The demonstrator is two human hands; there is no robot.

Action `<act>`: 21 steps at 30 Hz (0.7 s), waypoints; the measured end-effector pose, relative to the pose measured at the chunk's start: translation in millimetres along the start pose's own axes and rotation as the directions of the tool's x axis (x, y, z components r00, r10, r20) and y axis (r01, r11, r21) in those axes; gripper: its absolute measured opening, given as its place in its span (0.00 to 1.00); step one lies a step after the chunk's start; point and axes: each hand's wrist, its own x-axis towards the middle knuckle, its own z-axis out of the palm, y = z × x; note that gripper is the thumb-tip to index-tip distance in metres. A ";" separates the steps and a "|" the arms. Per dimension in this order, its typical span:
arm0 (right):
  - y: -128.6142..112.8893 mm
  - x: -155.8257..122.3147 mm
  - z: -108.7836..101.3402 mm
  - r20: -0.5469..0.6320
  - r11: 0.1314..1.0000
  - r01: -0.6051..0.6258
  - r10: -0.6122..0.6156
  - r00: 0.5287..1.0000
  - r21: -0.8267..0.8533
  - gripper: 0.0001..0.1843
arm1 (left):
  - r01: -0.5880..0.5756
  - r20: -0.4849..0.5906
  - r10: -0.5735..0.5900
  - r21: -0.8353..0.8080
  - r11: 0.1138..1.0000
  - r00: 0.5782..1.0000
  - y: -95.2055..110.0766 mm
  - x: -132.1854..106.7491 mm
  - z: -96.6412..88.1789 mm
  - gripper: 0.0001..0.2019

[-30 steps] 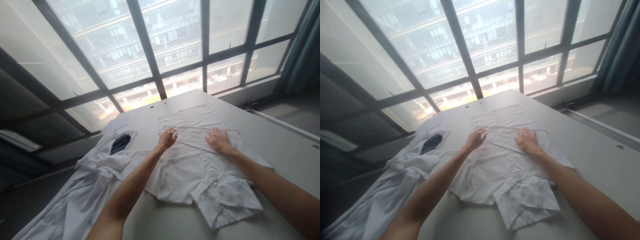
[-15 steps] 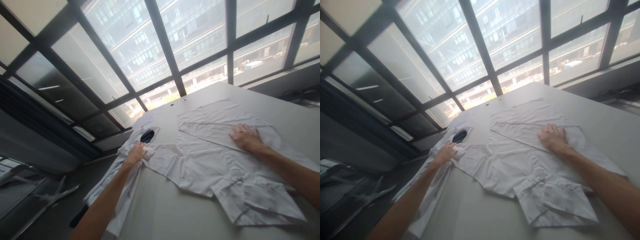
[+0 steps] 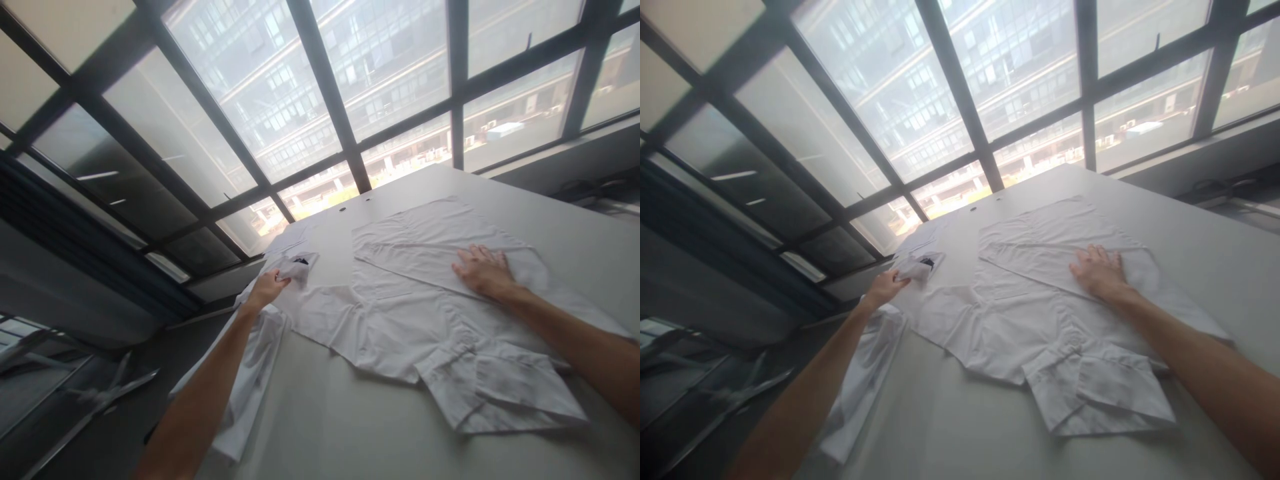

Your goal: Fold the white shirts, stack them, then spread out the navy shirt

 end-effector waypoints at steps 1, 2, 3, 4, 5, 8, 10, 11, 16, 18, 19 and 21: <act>-0.8 0.4 0.2 -0.024 1.000 0.004 -0.003 1.000 0.013 0.30 | 0.013 -0.036 -0.015 -0.045 0.999 0.999 10.0 2.2 -6.7 0.12; -1.9 1.0 0.1 -0.054 0.999 0.014 -0.012 0.998 0.034 0.29 | 0.018 -0.071 -0.025 -0.096 0.995 0.997 22.4 3.7 -12.4 0.14; -3.3 1.8 -0.3 -0.088 0.997 0.037 -0.032 0.996 0.062 0.27 | 0.010 -0.103 -0.026 -0.148 0.989 0.994 37.2 4.6 -16.8 0.16; -4.9 2.7 -0.9 -0.125 0.993 0.076 -0.064 0.990 0.094 0.25 | -0.013 -0.126 -0.011 -0.191 0.982 0.992 54.5 4.6 -19.4 0.17; -6.6 3.6 -1.6 -0.160 0.983 0.131 -0.110 0.981 0.125 0.24 | -0.054 -0.151 0.018 -0.241 0.969 0.988 74.0 3.9 -19.7 0.18; -11.5 5.4 -3.4 -0.240 0.923 0.332 -0.283 0.929 0.197 0.21 | -0.183 -0.145 0.140 -0.355 0.917 0.980 140.9 -3.2 -5.2 0.15; -14.1 5.2 -4.2 -0.268 0.867 0.442 -0.380 0.885 0.230 0.19 | -0.236 -0.083 0.222 -0.407 0.882 0.972 185.3 -12.7 17.3 0.12; -15.3 4.7 -4.8 -0.275 0.839 0.485 -0.419 0.865 0.247 0.18 | -0.244 -0.049 0.247 -0.428 0.870 0.968 205.1 -19.2 31.3 0.11; -23.7 -0.1 -13.6 -0.287 0.734 0.595 -0.523 0.803 0.328 0.14 | -0.260 0.166 0.335 -0.358 0.897 0.928 261.7 -58.6 96.6 0.07; -29.1 -2.6 -18.9 -0.265 0.722 0.595 -0.532 0.804 0.354 0.14 | -0.272 0.220 0.360 -0.348 0.897 0.907 264.9 -69.5 110.0 0.08; -32.1 -3.9 -21.6 -0.246 0.722 0.588 -0.534 0.809 0.365 0.14 | -0.276 0.232 0.367 -0.347 0.896 0.901 264.1 -72.8 113.8 0.09; -38.2 -6.6 -27.1 -0.192 0.730 0.566 -0.537 0.821 0.383 0.14 | -0.287 0.225 0.379 -0.354 0.890 0.897 260.6 -75.8 117.8 0.11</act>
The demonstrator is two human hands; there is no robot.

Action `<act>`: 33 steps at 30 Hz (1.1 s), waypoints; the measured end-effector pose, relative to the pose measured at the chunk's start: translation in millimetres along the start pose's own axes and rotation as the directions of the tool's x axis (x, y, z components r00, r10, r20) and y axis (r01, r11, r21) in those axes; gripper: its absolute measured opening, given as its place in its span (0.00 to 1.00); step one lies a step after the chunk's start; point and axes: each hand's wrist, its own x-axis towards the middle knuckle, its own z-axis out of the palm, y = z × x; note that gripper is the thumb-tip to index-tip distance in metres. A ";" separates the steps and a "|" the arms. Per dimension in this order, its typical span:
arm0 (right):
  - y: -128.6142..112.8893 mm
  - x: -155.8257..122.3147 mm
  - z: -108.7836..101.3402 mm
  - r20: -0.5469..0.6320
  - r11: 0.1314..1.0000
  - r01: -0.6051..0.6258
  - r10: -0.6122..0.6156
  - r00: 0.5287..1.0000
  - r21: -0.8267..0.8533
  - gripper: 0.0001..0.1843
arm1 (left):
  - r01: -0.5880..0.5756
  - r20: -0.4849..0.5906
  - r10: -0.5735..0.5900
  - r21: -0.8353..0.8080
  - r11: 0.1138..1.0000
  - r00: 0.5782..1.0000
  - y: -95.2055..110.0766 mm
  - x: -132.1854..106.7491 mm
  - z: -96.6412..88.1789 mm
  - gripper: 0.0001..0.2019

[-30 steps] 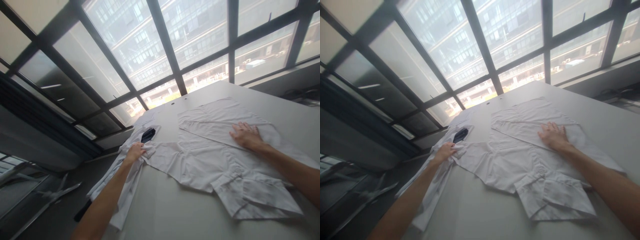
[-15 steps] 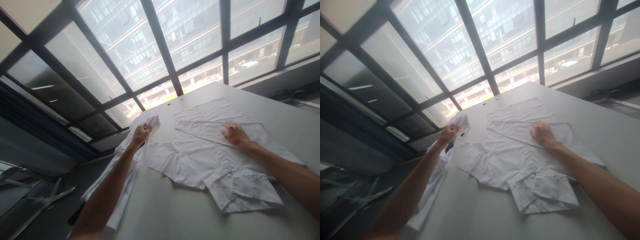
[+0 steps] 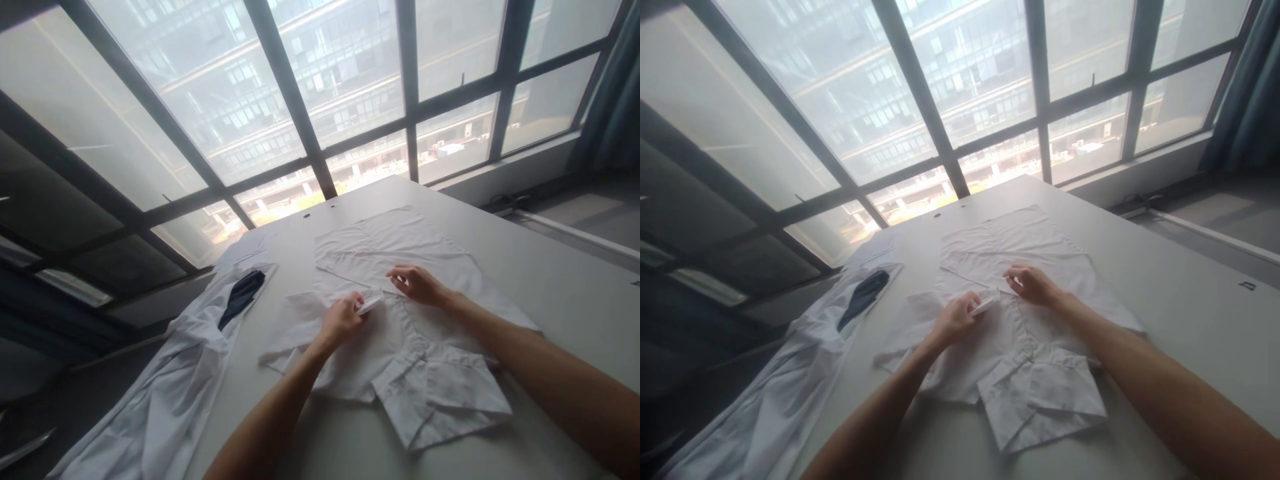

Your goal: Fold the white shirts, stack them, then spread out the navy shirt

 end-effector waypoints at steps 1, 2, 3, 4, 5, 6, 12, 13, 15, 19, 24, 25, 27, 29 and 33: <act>-4.2 0.9 -1.3 0.035 1.000 -0.015 0.015 0.999 0.002 0.14 | -0.016 -0.006 0.016 -0.005 1.000 1.000 -2.1 -0.8 0.7 0.12; -8.6 1.6 -3.0 0.078 1.000 -0.028 0.028 0.997 -0.002 0.13 | -0.040 -0.014 0.039 -0.010 0.999 0.999 -4.1 -1.3 1.3 0.13; -13.2 2.3 -4.9 0.127 0.999 -0.037 0.038 0.991 -0.011 0.13 | -0.065 -0.024 0.065 -0.013 0.998 0.998 -6.0 -1.7 1.8 0.14; -18.2 2.7 -7.2 0.175 0.999 -0.040 0.043 0.984 -0.023 0.14 | -0.090 -0.035 0.090 -0.015 0.996 0.995 -7.6 -2.2 2.5 0.15; -23.4 3.0 -9.6 0.216 0.999 -0.039 0.044 0.975 -0.030 0.15 | -0.115 -0.043 0.115 -0.017 0.993 0.992 -8.9 -2.9 3.1 0.16; -28.8 3.1 -11.9 0.250 0.999 -0.038 0.043 0.967 -0.026 0.16 | -0.141 -0.048 0.140 -0.016 0.990 0.989 -9.7 -3.9 3.5 0.16; -54.7 -4.1 -11.8 0.462 0.912 -0.289 0.131 0.877 0.292 0.32 | -0.230 -0.081 0.238 0.097 0.968 0.968 -4.5 -12.3 3.6 0.14; -56.6 -6.1 -9.4 0.488 0.872 -0.344 0.144 0.861 0.349 0.35 | -0.229 -0.098 0.241 0.119 0.966 0.966 -2.6 -13.1 4.3 0.14; -58.0 -9.2 -4.7 0.499 0.815 -0.399 0.160 0.852 0.420 0.38 | -0.248 -0.115 0.265 0.139 0.959 0.957 0.7 -13.4 6.7 0.13; -53.0 -7.8 -4.1 0.391 0.775 -0.429 0.255 0.884 0.464 0.40 | -0.359 -0.139 0.383 0.172 0.917 0.913 3.7 -11.9 9.8 0.13; -36.0 -1.0 -27.3 0.044 0.744 -0.408 0.456 0.889 0.529 0.33 | -0.419 -0.177 0.472 0.269 0.867 0.864 7.3 -16.1 3.1 0.16; -30.3 -1.2 -33.7 -0.015 0.735 -0.403 0.490 0.872 0.545 0.30 | -0.421 -0.170 0.478 0.285 0.861 0.862 8.9 -17.8 1.4 0.17; -16.0 -3.4 -46.2 -0.089 0.687 -0.402 0.560 0.823 0.606 0.25 | -0.413 -0.158 0.476 0.314 0.855 0.865 12.9 -21.3 -1.6 0.19; 0.4 -7.0 -56.3 -0.147 0.628 -0.393 0.633 0.760 0.672 0.22 | -0.388 -0.151 0.456 0.336 0.858 0.877 17.3 -24.2 -3.4 0.22; 29.5 -12.3 -66.9 -0.288 0.589 -0.376 0.738 0.610 0.715 0.17 | -0.276 -0.135 0.349 0.384 0.881 0.927 23.3 -28.4 -4.1 0.28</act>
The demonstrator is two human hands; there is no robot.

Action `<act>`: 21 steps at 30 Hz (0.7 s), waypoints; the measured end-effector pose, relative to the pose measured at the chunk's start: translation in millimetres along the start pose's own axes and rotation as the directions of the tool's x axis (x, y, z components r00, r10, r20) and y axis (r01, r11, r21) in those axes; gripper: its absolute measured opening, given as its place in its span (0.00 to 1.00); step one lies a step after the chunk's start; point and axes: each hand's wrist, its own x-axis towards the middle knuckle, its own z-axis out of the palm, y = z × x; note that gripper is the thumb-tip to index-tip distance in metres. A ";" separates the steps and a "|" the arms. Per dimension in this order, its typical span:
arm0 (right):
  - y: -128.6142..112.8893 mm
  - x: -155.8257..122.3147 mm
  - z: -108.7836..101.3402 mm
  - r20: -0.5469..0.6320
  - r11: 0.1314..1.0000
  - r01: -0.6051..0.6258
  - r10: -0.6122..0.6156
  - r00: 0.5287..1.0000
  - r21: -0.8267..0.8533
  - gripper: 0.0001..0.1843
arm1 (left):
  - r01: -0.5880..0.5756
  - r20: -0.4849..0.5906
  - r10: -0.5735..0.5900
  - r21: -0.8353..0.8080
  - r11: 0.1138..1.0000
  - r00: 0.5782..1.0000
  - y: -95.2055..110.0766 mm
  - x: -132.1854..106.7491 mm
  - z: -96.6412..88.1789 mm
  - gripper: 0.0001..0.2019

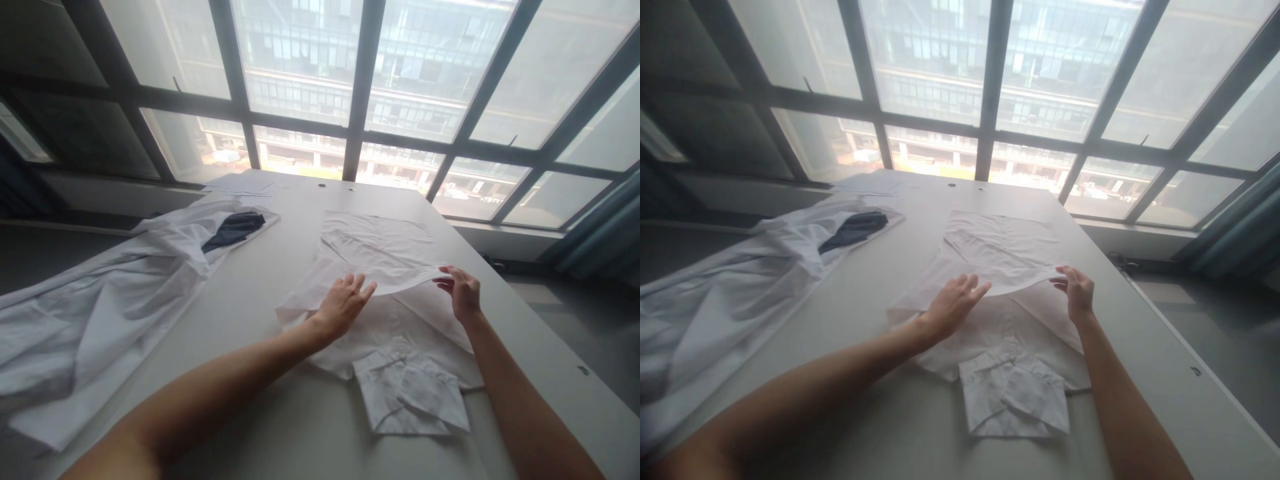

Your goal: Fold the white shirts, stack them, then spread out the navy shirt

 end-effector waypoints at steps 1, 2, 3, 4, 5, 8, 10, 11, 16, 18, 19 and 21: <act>2.7 3.5 -2.6 -0.044 1.000 -0.009 0.009 0.999 0.004 0.16 | 0.035 0.027 -0.036 0.009 0.999 0.999 0.3 -0.7 -0.4 0.29; 5.2 6.2 -4.5 -0.079 1.000 -0.020 0.020 0.997 0.007 0.16 | 0.071 0.062 -0.071 0.004 0.997 0.996 -0.4 -1.3 -1.0 0.29; 7.5 8.1 -5.7 -0.100 0.999 -0.035 0.036 0.994 0.012 0.16 | 0.106 0.103 -0.103 -0.023 0.994 0.989 -2.4 -1.8 -2.0 0.27; 9.6 9.3 -6.3 -0.106 0.999 -0.051 0.053 0.993 0.017 0.17 | 0.135 0.148 -0.122 -0.075 0.988 0.981 -6.0 -2.0 -3.7 0.24; 11.6 10.0 -6.5 -0.104 0.997 -0.069 0.071 0.992 0.022 0.18 | 0.154 0.192 -0.124 -0.155 0.976 0.974 -11.5 -1.4 -6.3 0.20; 17.2 10.8 -5.6 -0.101 0.992 -0.113 0.118 0.988 0.047 0.23 | 0.183 0.265 -0.068 -0.439 0.880 0.962 -40.6 5.8 -17.6 0.19; 20.6 11.8 -4.4 -0.133 0.990 -0.125 0.133 0.982 0.072 0.27 | 0.217 0.232 -0.103 -0.544 0.810 0.967 -68.0 14.3 -23.5 0.20; 22.3 12.6 -3.8 -0.152 0.988 -0.126 0.139 0.979 0.089 0.28 | 0.239 0.184 -0.162 -0.562 0.791 0.969 -82.4 18.4 -24.1 0.19; 29.1 16.8 -3.7 -0.194 0.976 -0.146 0.177 0.965 0.163 0.29 | 0.339 -0.020 -0.430 -0.582 0.739 0.903 -136.0 19.9 5.2 0.16; 30.6 17.1 -5.1 -0.206 0.980 -0.173 0.189 0.960 0.094 0.28 | 0.331 -0.012 -0.420 -0.594 0.733 0.908 -144.9 10.7 21.7 0.16; 31.0 16.8 -5.9 -0.219 0.986 -0.167 0.164 0.962 0.007 0.29 | 0.296 -0.014 -0.381 -0.604 0.740 0.924 -147.4 5.6 27.7 0.16; 30.8 15.2 -6.9 -0.222 0.967 -0.102 0.049 0.974 -0.235 0.36 | 0.206 -0.029 -0.289 -0.635 0.745 0.957 -150.1 -3.4 33.8 0.17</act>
